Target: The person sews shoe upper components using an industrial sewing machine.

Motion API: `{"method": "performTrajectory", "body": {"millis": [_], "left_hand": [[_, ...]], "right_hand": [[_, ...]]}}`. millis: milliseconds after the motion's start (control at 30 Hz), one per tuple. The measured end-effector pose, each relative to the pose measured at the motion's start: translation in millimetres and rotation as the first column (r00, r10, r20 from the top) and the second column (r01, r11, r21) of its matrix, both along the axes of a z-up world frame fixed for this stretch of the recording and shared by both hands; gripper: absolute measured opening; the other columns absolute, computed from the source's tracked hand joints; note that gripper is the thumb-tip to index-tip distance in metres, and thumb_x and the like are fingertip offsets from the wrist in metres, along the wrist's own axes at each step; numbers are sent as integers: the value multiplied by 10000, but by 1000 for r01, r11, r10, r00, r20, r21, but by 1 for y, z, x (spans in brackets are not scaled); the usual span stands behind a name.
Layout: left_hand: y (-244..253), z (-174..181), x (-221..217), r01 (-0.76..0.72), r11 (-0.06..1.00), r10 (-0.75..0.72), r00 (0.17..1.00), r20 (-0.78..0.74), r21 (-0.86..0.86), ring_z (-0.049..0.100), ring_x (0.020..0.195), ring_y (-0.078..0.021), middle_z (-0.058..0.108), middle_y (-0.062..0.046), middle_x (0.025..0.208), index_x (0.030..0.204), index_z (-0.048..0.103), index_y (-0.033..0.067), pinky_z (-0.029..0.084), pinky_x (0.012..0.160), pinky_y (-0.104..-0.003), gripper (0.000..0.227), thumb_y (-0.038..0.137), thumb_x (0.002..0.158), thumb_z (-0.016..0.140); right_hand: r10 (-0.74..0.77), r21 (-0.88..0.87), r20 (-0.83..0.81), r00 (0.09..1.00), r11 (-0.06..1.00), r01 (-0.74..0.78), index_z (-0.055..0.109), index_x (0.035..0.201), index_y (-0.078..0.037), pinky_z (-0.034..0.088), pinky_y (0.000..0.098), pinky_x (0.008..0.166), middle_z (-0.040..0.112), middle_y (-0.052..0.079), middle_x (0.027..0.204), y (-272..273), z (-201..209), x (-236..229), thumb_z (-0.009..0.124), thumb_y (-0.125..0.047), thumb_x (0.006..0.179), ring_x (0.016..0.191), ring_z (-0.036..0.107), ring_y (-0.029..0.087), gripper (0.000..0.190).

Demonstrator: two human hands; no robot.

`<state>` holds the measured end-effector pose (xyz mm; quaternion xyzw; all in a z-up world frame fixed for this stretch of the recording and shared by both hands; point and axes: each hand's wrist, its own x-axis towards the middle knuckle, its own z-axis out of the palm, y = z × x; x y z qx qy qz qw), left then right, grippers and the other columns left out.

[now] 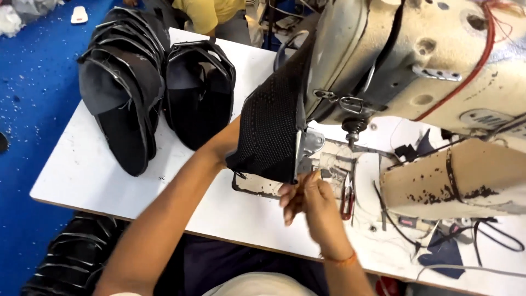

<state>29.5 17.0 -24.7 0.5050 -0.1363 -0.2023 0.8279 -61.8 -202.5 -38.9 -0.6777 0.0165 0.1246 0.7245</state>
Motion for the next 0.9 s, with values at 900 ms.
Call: {"method": "performTrajectory", "body": {"millis": [900], "left_hand": [[-2, 9, 2, -122, 951, 141, 989, -46, 285, 750, 885, -133, 786, -84, 1027, 1124, 743, -5, 604, 781, -286, 320, 220, 911, 662]], "right_hand": [[52, 302, -201, 978, 953, 12, 631, 775, -13, 512, 287, 418, 663, 68, 596, 9, 16, 13, 573, -180, 1002, 457, 618, 139, 288]]}}
